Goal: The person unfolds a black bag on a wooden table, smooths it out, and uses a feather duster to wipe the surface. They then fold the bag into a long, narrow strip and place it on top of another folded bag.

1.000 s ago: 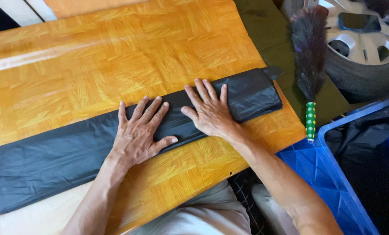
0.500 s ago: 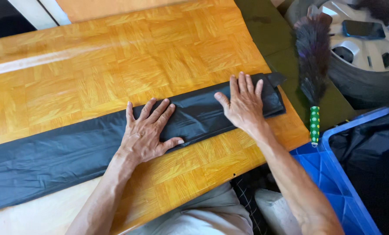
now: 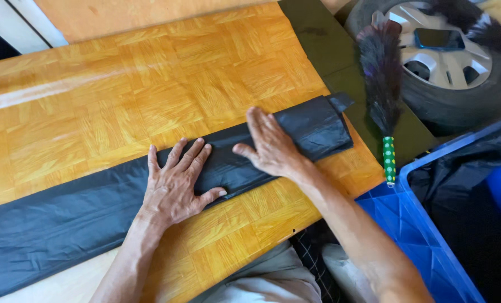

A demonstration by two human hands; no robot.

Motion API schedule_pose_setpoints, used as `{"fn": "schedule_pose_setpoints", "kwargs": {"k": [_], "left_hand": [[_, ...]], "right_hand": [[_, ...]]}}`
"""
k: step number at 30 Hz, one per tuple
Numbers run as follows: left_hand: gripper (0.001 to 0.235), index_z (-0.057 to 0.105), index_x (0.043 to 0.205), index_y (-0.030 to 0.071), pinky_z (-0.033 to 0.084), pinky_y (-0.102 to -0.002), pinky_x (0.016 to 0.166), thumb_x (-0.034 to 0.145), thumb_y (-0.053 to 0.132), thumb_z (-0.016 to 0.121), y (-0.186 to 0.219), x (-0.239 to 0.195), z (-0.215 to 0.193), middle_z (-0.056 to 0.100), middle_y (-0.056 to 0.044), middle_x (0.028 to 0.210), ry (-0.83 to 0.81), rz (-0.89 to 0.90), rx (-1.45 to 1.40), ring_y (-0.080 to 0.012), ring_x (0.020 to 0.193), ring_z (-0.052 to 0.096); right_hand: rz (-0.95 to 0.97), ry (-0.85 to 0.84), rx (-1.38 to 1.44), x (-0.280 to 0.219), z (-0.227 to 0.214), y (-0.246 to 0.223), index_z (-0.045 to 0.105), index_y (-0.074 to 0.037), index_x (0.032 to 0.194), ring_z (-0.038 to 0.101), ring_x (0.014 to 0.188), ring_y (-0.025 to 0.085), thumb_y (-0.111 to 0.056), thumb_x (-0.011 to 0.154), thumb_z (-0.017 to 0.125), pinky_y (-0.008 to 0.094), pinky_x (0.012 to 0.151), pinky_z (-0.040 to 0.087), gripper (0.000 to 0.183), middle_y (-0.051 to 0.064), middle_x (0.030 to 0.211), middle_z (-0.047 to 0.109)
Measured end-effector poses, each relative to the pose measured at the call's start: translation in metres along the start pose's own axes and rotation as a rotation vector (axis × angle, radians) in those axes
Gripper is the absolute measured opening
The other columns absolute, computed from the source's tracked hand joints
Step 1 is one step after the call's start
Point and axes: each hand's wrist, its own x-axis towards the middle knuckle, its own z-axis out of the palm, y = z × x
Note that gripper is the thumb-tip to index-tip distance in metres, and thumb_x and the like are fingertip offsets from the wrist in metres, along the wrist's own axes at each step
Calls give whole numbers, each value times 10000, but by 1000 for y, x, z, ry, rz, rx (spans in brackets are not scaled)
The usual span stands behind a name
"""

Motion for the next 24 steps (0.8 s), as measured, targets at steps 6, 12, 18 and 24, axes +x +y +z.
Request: {"fn": "schedule_pose_setpoints", "kwargs": {"k": [6,12,18,24], "left_hand": [[992,316,1599,278,89,-731,1153,800,824,535,4,3,-9,328,51,1649,-87,-35,43,-276,1523,260],[1042,294,1607,288,78,-727,1151,760,832,562,5,3,-10,306,68,1660,-96,-44,66,-263,1529,243],[1120,265,1634,247,65,-788,1117,726,816,593,1,-1,4,309,7,1664,70,37,-23,-316,1536,233],[1082,282,1626,259,48,-772,1131,742,804,585,-2,0,0,298,25,1661,-9,10,-45,-296,1547,203]], "right_hand": [[427,-107,-151,-25,-34,74,249,100,1569,239,1534,419,-734,1030,215,535,1260,110,993,344,1613,268],[327,221,-319,-21,-34,57,345,135,1542,304,1490,508,-639,1067,387,686,1184,-19,909,412,1570,332],[-209,333,157,12,29,-67,229,-101,1646,190,1550,495,-763,973,269,777,1183,73,945,278,1688,146],[-179,146,-84,-9,25,-24,128,-123,1663,96,1559,494,-826,916,141,793,1155,18,1026,283,1690,90]]}}
